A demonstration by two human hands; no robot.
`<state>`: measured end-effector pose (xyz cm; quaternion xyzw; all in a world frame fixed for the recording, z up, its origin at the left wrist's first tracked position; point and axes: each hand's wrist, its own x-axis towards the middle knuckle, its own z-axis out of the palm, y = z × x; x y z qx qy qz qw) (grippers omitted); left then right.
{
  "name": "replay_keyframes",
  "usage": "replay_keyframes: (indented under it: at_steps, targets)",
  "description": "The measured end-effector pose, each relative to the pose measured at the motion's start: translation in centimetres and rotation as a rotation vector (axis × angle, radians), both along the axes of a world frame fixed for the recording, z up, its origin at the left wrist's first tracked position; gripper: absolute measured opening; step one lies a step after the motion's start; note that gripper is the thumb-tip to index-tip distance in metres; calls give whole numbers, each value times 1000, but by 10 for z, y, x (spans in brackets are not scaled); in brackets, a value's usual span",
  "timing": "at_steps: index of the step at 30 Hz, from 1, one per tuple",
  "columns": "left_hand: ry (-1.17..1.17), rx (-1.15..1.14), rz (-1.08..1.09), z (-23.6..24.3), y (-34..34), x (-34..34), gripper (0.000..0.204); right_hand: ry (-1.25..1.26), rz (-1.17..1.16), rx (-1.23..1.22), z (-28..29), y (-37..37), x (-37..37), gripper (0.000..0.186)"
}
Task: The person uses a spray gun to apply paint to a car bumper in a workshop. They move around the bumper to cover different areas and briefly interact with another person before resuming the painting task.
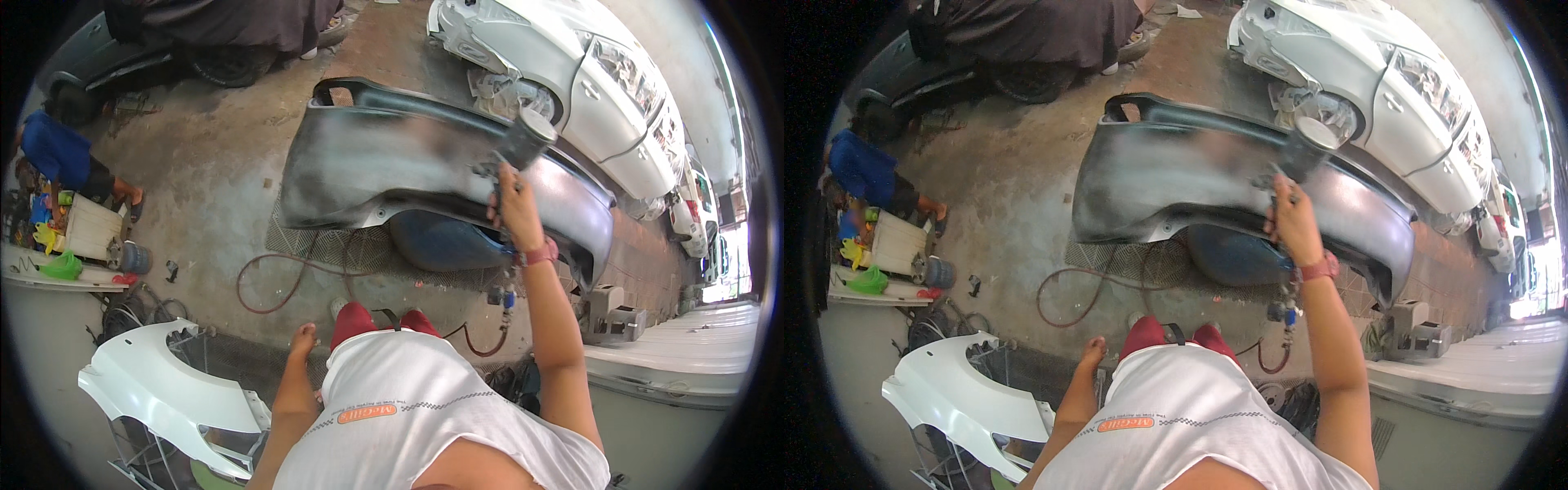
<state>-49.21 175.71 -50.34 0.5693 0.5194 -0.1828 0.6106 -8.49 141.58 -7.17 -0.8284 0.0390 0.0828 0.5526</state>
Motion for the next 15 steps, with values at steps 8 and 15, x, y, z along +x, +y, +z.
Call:
replay_keyframes:
  at_steps: [8, 15]
  targets:
    - [19, -67, 203, 7, 58, -58, 46, -42, 246, -88, -31, 190, 20, 57]
    - [206, -62, 98, 16, 69, -83, 42, 29, 368, -82, -48, 282, 7, 65]
